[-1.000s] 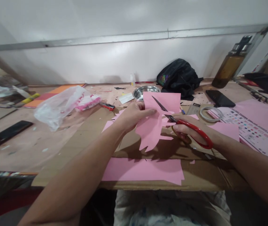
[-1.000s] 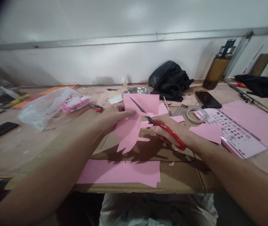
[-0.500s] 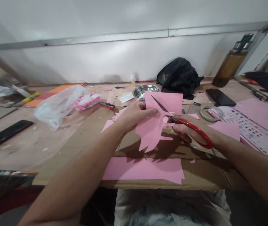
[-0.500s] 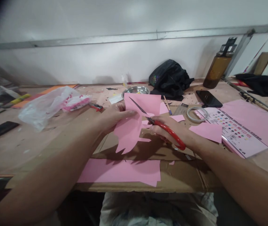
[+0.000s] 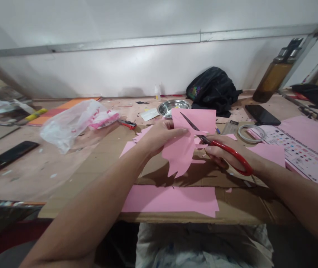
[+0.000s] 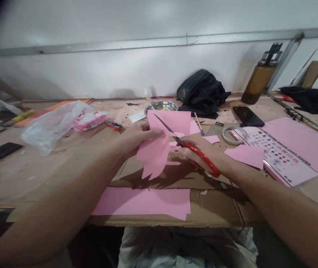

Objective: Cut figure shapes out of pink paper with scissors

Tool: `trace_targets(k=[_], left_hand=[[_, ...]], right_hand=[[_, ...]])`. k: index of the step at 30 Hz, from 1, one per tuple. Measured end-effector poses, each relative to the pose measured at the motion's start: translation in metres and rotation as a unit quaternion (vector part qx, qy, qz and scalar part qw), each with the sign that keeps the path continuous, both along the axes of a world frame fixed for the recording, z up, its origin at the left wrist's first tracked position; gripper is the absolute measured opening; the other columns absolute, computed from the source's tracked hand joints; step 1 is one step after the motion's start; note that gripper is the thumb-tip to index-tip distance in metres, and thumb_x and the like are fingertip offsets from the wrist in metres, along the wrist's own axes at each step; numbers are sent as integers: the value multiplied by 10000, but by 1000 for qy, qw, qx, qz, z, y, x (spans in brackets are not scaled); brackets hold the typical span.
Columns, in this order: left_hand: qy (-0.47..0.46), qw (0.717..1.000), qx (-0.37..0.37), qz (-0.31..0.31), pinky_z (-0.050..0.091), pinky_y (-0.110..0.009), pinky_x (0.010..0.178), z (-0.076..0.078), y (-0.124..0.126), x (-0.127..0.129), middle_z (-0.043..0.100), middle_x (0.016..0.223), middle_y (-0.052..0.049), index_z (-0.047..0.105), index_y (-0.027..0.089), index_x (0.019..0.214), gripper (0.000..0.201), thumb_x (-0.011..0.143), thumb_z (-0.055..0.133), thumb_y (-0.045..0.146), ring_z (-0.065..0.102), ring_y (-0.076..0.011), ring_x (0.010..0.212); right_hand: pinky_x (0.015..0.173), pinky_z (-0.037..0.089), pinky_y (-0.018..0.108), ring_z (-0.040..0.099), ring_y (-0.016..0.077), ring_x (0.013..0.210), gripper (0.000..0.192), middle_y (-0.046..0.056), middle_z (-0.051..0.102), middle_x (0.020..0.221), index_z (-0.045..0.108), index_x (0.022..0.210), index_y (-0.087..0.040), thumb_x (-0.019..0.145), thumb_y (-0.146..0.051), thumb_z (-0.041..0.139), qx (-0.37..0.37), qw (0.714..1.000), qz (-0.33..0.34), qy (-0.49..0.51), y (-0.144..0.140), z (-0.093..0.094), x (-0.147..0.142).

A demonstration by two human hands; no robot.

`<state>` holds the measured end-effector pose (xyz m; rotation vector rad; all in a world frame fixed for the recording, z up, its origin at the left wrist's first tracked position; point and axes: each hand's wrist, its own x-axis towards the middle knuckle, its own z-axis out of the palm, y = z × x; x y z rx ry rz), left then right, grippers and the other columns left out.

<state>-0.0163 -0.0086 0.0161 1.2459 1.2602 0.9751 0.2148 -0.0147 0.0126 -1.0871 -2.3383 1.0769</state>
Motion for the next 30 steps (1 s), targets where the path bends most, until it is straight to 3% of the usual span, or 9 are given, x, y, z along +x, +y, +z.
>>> trace_targets(k=[8, 21, 30], left_hand=[[-13, 1000, -8, 0, 496, -261, 589, 1, -2, 2, 735, 815, -45, 736, 167, 812, 237, 673, 846, 324, 654, -159, 686], [-50, 999, -4, -21, 506, -272, 597, -5, 3, 0, 731, 808, -51, 730, 158, 821, 305, 633, 881, 344, 654, -158, 672], [-74, 997, -3, -26, 421, -235, 508, -10, 6, -1, 663, 677, -21, 682, 150, 718, 326, 643, 885, 393, 578, -117, 567]], right_hand=[[540, 354, 265, 484, 131, 541, 296, -18, 530, 595, 509, 756, -204, 926, -446, 495, -22, 1000, -8, 9, -4, 9, -4], [508, 342, 252, 469, 112, 522, 325, -19, 532, 614, 482, 734, -203, 945, -449, 501, -27, 999, -13, 22, 0, 0, -2], [496, 396, 244, 558, 135, 536, 230, -10, 593, 631, 555, 831, -195, 930, -401, 530, -42, 999, -27, -10, 1, 1, 1]])
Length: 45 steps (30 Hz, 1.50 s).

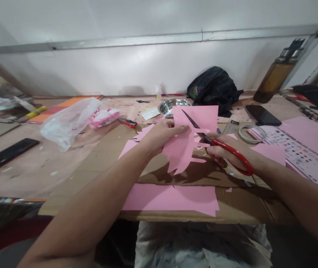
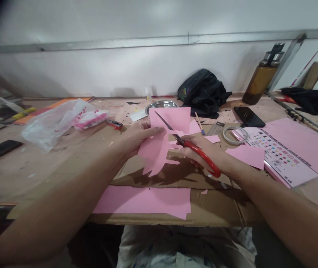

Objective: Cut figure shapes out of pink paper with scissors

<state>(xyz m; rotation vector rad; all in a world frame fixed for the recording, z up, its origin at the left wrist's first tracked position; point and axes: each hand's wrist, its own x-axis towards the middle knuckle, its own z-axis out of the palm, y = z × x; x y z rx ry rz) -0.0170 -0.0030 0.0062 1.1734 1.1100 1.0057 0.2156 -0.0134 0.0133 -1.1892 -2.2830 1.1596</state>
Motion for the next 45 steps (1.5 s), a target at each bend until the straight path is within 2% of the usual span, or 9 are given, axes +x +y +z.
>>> trace_targets(k=[3, 6, 15, 21, 26, 29, 36, 41, 45], left_hand=[[-19, 1000, -17, 16, 402, -221, 485, 3, -2, 0, 653, 671, -3, 667, 165, 718, 300, 646, 886, 358, 558, -103, 547], [-17, 999, -35, 15, 398, -221, 475, 7, -5, 0, 648, 652, 4, 661, 178, 725, 267, 687, 862, 350, 548, -102, 526], [-32, 999, -11, 4, 422, -237, 525, 5, -7, 7, 621, 634, 12, 638, 178, 680, 236, 711, 826, 317, 529, -99, 537], [-52, 999, 1, 5, 433, -228, 566, 4, -7, 9, 633, 647, 18, 677, 162, 692, 190, 707, 830, 273, 534, -87, 561], [-56, 998, 5, -1, 454, -232, 601, 1, -6, 10, 697, 728, -8, 727, 161, 763, 175, 706, 842, 279, 595, -111, 633], [-49, 999, 12, 3, 461, -239, 612, 0, -5, 10, 699, 719, -7, 732, 162, 761, 158, 711, 834, 272, 589, -112, 620], [-62, 998, 6, 5, 482, -256, 642, 0, -5, 11, 707, 724, -5, 724, 163, 748, 168, 703, 844, 272, 600, -120, 630], [-56, 998, 18, 6, 466, -260, 645, -1, -5, 11, 716, 749, -21, 732, 159, 759, 163, 713, 835, 276, 604, -126, 650], [-63, 998, 29, -4, 454, -250, 629, -3, -4, 10, 713, 745, -21, 735, 156, 753, 161, 714, 838, 273, 599, -121, 644]], right_hand=[[517, 424, 239, 604, 145, 591, 164, 9, 649, 712, 593, 923, -191, 928, -345, 538, 17, 999, -1, -30, 3, -3, 7], [509, 424, 231, 601, 140, 607, 185, 18, 672, 776, 607, 1022, -193, 938, -343, 538, 38, 999, 21, -26, 3, -3, 9], [538, 431, 259, 581, 155, 590, 164, 33, 656, 744, 616, 980, -182, 897, -314, 564, 52, 998, -6, -27, 2, -5, 4], [587, 424, 279, 581, 170, 610, 322, 32, 649, 750, 617, 1127, -162, 918, -396, 544, 80, 996, 10, -23, 2, -6, 5], [620, 403, 285, 567, 170, 607, 303, 12, 617, 687, 618, 1015, -171, 941, -447, 517, 116, 993, 14, -26, 2, -6, 4], [606, 383, 282, 546, 165, 589, 232, -4, 588, 636, 586, 913, -188, 925, -412, 525, 110, 994, 9, -14, 2, -7, 3], [569, 356, 270, 484, 138, 506, 147, -48, 537, 549, 577, 918, -188, 910, -320, 513, 109, 994, 6, 13, 3, -16, 4], [543, 342, 267, 476, 132, 480, 194, -45, 540, 539, 600, 965, -173, 925, -323, 484, 133, 991, 6, -9, 2, -12, 2], [519, 337, 263, 481, 131, 478, 155, -37, 540, 541, 578, 893, -182, 897, -315, 499, 123, 992, 2, -10, 0, -8, 0]])
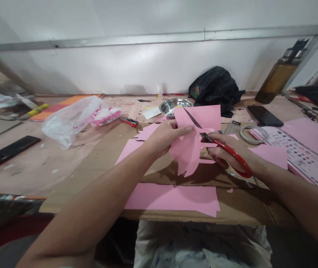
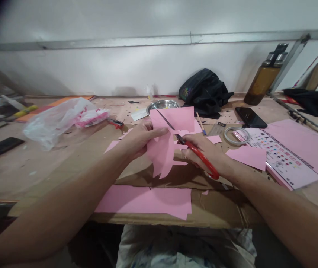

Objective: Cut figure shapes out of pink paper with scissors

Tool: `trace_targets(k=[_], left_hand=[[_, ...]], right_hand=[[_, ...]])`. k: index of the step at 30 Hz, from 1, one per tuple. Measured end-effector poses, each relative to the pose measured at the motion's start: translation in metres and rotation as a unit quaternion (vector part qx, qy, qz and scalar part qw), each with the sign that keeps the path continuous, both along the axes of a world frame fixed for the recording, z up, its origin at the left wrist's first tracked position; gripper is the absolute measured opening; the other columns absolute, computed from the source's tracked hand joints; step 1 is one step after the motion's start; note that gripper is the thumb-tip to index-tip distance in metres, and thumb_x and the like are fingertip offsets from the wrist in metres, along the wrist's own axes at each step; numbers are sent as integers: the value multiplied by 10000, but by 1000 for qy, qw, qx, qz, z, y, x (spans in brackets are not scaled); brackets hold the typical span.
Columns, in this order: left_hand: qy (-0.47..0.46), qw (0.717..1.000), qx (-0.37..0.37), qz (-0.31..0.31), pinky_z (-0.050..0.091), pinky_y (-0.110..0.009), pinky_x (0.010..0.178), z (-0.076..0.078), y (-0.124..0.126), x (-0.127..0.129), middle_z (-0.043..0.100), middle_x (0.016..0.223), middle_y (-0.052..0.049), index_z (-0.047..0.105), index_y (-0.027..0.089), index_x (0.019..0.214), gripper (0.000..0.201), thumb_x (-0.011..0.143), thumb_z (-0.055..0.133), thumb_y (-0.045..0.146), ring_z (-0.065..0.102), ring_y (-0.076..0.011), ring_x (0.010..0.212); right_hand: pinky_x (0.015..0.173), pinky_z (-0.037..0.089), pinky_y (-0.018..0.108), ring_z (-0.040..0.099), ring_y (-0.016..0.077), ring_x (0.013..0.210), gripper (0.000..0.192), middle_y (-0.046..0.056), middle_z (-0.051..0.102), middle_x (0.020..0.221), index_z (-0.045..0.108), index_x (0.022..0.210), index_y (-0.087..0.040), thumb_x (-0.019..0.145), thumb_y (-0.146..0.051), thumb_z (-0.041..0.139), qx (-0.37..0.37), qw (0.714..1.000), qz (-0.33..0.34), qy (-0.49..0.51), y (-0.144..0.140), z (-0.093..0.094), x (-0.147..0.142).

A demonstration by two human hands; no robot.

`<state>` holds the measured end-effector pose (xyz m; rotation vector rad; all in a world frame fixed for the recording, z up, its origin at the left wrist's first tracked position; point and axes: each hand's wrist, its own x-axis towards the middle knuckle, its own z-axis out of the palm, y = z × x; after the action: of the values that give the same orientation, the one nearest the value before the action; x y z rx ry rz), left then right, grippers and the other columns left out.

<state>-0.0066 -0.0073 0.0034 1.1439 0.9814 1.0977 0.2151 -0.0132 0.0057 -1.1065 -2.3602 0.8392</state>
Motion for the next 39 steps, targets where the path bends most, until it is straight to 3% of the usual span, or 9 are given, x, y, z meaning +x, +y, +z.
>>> trace_targets(k=[5, 19, 31, 39], left_hand=[[-1, 1000, 0, -6, 430, -240, 587, 0, 0, -1, 695, 712, -21, 732, 148, 745, 181, 712, 837, 292, 591, -121, 626], [19, 1000, -5, 12, 427, -242, 609, 2, -1, 0, 660, 704, 1, 717, 154, 743, 148, 714, 819, 258, 563, -107, 631], [17, 1000, 5, -1, 401, -241, 591, 3, -2, 0, 633, 681, 12, 683, 151, 703, 208, 697, 840, 287, 542, -100, 617], [-10, 1000, -14, 3, 429, -227, 572, 2, -1, 0, 681, 712, -5, 709, 168, 731, 180, 730, 814, 313, 590, -111, 617]], right_hand=[[483, 327, 252, 472, 119, 468, 117, -32, 529, 546, 502, 754, -206, 851, -272, 503, -27, 1000, -9, 11, -3, 5, -4], [510, 332, 265, 460, 127, 466, 168, -33, 523, 530, 568, 852, -179, 857, -321, 478, -10, 1000, -7, 13, -6, 7, -2], [485, 314, 270, 462, 138, 466, 204, -19, 528, 552, 593, 925, -161, 824, -306, 491, -66, 997, -26, 17, -10, 13, -6], [475, 313, 271, 387, 120, 400, 77, -70, 423, 432, 530, 779, -213, 806, -262, 477, -64, 997, -5, 50, -3, 2, -6]])
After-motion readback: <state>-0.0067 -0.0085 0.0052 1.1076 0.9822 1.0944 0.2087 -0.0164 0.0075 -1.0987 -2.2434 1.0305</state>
